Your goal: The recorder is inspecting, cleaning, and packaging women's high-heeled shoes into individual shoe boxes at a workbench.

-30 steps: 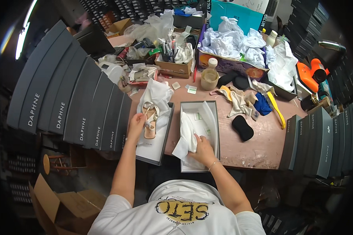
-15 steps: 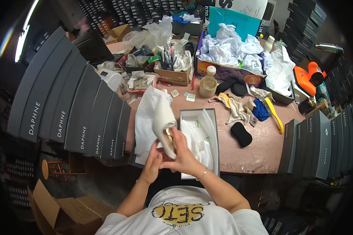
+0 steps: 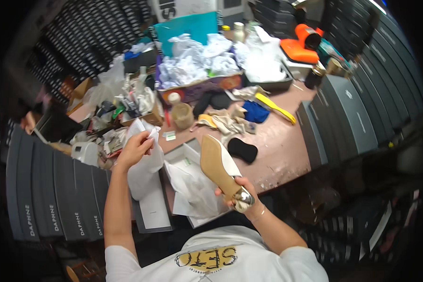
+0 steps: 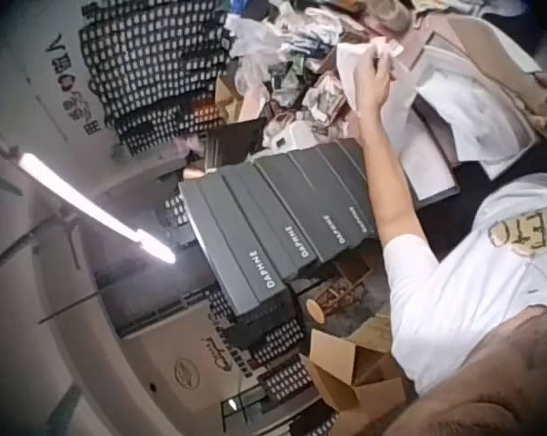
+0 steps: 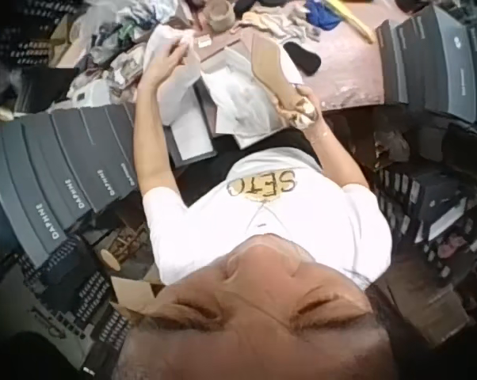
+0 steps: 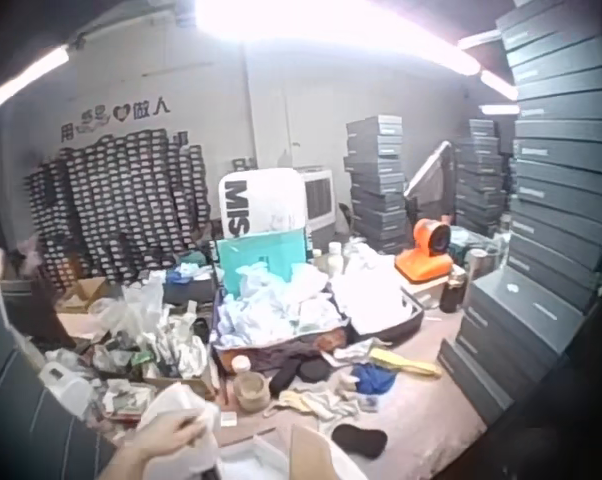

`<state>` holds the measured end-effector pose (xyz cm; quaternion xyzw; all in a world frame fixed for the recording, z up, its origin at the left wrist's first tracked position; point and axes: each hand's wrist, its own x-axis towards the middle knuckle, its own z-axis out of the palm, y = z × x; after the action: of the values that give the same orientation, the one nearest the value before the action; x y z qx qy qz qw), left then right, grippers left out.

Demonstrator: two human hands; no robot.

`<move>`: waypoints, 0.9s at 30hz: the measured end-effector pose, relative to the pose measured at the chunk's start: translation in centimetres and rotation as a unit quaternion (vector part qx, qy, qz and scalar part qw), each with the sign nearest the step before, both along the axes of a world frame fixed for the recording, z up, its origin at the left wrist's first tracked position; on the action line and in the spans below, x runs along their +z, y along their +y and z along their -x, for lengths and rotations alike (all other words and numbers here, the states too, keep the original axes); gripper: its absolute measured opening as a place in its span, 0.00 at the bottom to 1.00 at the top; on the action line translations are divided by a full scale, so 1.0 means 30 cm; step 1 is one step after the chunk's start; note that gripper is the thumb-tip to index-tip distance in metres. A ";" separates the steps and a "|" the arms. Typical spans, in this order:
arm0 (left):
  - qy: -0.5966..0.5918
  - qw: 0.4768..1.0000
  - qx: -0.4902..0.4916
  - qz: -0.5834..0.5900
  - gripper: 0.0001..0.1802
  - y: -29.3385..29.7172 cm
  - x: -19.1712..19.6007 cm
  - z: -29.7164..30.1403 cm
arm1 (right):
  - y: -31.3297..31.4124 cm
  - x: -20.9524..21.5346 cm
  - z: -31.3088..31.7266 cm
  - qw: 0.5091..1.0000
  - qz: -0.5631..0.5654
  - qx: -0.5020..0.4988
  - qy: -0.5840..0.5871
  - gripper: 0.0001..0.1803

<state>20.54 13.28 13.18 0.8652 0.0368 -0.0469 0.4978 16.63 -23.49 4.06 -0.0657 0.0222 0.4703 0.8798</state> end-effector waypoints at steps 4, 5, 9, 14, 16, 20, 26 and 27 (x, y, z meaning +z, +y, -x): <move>-0.106 0.944 -0.103 -0.294 0.19 -0.268 0.205 0.183 | -0.057 0.027 -0.006 0.994 -0.094 -0.011 0.057 0.27; -0.114 0.933 -0.059 -0.336 0.18 -0.295 0.206 0.206 | -0.068 0.036 -0.006 0.993 -0.106 -0.010 0.055 0.27; -0.160 0.898 0.032 -0.409 0.10 -0.278 0.153 0.269 | -0.065 0.066 0.014 0.992 -0.117 -0.013 0.040 0.26; -0.172 0.892 0.002 -0.418 0.11 -0.339 0.116 0.306 | -0.079 0.050 0.034 0.996 -0.091 -0.024 0.005 0.27; -0.182 0.898 -0.010 -0.401 0.13 -0.354 0.074 0.312 | -0.087 0.102 0.057 0.998 0.005 -0.042 -0.052 0.27; -0.168 0.903 -0.034 -0.394 0.16 -0.369 0.037 0.316 | -0.168 0.258 0.102 0.938 0.204 0.042 -0.277 0.36; -0.162 0.903 -0.096 -0.386 0.16 -0.433 0.133 0.398 | -0.102 0.353 0.124 0.900 0.241 0.174 -0.319 0.27; -0.174 0.901 -0.113 -0.382 0.16 -0.458 0.146 0.434 | -0.055 0.294 0.102 0.925 0.205 0.160 -0.277 0.25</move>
<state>7.53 -0.45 17.56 0.9816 -0.1335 0.0660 0.1192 13.58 -25.15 12.89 -0.3748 -0.1369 0.5533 0.7312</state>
